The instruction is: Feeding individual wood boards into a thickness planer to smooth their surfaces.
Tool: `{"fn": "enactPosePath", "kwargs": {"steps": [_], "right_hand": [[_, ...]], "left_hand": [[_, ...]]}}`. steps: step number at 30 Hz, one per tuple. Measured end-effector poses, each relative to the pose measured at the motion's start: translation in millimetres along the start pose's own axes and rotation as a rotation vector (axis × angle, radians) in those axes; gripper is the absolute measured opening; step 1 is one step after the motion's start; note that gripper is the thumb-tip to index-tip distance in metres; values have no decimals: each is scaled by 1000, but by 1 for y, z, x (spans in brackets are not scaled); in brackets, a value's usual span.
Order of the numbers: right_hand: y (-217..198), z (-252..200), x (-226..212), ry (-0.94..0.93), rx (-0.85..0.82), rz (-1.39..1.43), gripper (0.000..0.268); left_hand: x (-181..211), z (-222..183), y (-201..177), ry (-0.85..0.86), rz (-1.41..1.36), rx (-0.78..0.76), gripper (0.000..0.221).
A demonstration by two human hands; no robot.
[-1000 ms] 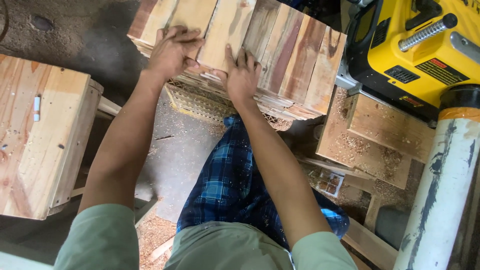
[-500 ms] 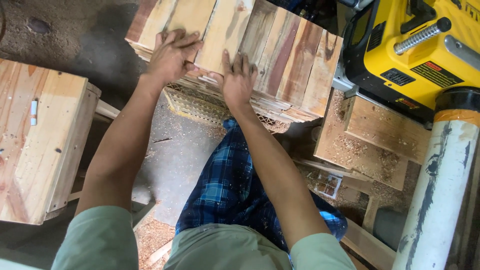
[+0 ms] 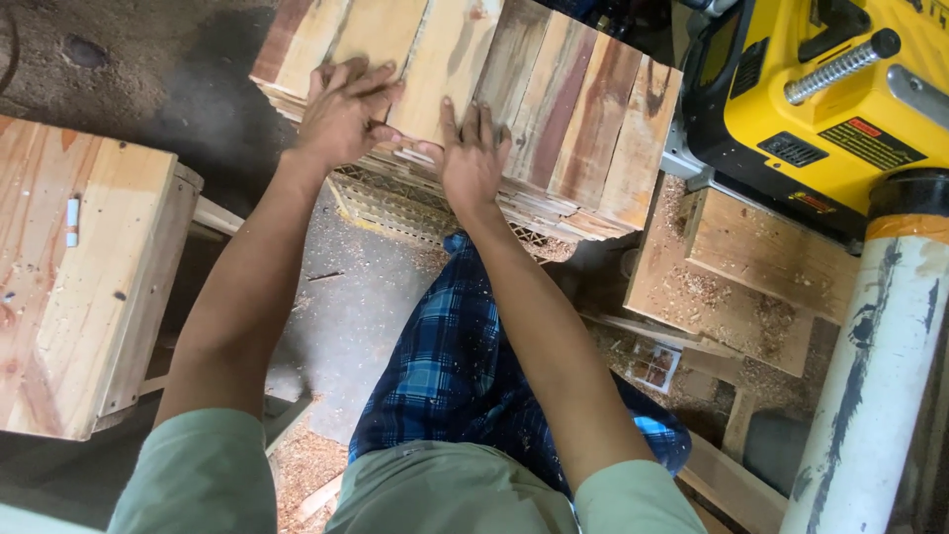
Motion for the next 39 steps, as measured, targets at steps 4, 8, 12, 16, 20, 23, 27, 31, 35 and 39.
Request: {"fn": "enactPosePath", "kwargs": {"steps": [4, 8, 12, 16, 20, 23, 27, 31, 35, 39], "right_hand": [[-6, 2, 1, 3, -14, 11, 86], [-6, 6, 3, 11, -78, 31, 82], [-9, 2, 9, 53, -242, 119, 75], [-20, -11, 18, 46, -334, 319, 68], [-13, -32, 51, 15, -200, 417, 58], [-34, -49, 77, 70, -176, 362, 57], [-67, -75, 119, 112, -102, 329, 59], [-94, -108, 178, 366, -250, 251, 58], [-132, -147, 234, 523, -248, 218, 60], [-149, -194, 304, 672, -210, 146, 58]], "left_hand": [[2, -1, -2, -4, -45, 21, 72], [11, -3, -12, -67, -58, -55, 72], [27, -5, -11, -88, -13, -92, 75], [54, -7, -16, -152, 11, -156, 70], [87, -1, -9, -158, 54, -105, 73], [111, 11, 11, -139, 38, 51, 67], [169, 31, 25, -44, -2, 80, 62], [237, 56, 32, -11, -75, 62, 58], [311, 79, 50, 118, -107, 59, 57], [387, 97, 51, 259, -95, 90, 57]]}}
Point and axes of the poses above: each hand's wrist, its own z-axis towards the middle knuckle, its own y-axis out of the palm, x = y × z, the point moved 9 cm from there along z, towards the middle knuckle, and after that the axes turned 9 degrees about z, right-handed, at the moved point
